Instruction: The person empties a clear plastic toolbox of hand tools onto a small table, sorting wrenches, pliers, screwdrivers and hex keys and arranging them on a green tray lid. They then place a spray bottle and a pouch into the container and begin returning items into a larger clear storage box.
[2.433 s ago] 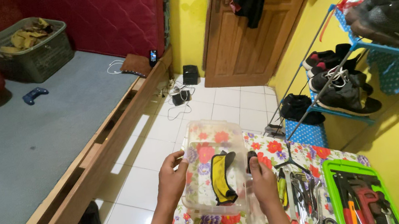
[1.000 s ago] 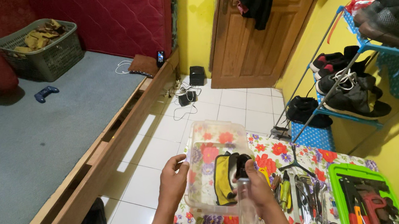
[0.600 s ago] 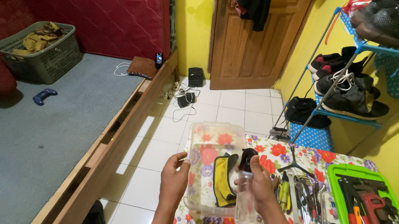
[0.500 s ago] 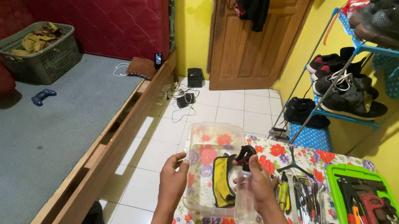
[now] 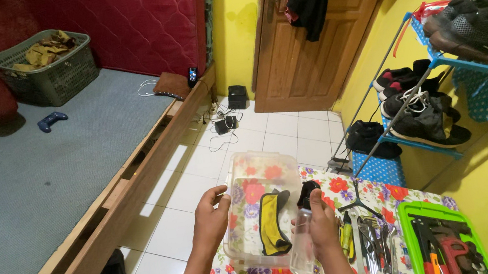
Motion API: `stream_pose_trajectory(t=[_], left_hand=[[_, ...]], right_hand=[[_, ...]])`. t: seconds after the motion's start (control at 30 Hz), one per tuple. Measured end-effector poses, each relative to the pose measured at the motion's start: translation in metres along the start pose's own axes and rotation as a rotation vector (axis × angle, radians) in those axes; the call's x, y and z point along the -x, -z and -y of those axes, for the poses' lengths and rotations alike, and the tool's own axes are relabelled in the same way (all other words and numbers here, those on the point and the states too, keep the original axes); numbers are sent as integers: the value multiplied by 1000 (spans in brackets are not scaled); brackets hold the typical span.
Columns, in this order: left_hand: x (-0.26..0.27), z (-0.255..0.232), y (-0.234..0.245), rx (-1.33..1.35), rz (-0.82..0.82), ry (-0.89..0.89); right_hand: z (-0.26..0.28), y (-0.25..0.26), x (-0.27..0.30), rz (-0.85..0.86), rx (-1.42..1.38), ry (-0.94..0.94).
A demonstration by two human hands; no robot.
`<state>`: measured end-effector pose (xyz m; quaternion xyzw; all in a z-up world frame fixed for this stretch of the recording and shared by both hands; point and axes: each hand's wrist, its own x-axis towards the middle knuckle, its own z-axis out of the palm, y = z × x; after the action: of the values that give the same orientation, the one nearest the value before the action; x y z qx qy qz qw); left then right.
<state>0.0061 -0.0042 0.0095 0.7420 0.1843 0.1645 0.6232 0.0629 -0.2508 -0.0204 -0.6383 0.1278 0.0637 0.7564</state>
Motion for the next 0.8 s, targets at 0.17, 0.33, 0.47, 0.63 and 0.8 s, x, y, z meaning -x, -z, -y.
stream_pose_trajectory(t=[0.17, 0.33, 0.47, 0.63, 0.8], left_hand=[[2, 1, -3, -5, 6, 1], [0, 4, -5, -1, 10, 4], [-1, 6, -5, 10, 1, -20], [1, 7, -3, 8, -5, -28], [2, 3, -1, 3, -7, 8]], right_hand=[[3, 4, 7, 93, 29, -21], [6, 1, 14, 132, -43, 28], [5, 4, 13, 73, -82, 69], [-1, 7, 8, 30, -31, 126], [-4, 7, 8, 18, -41, 139]])
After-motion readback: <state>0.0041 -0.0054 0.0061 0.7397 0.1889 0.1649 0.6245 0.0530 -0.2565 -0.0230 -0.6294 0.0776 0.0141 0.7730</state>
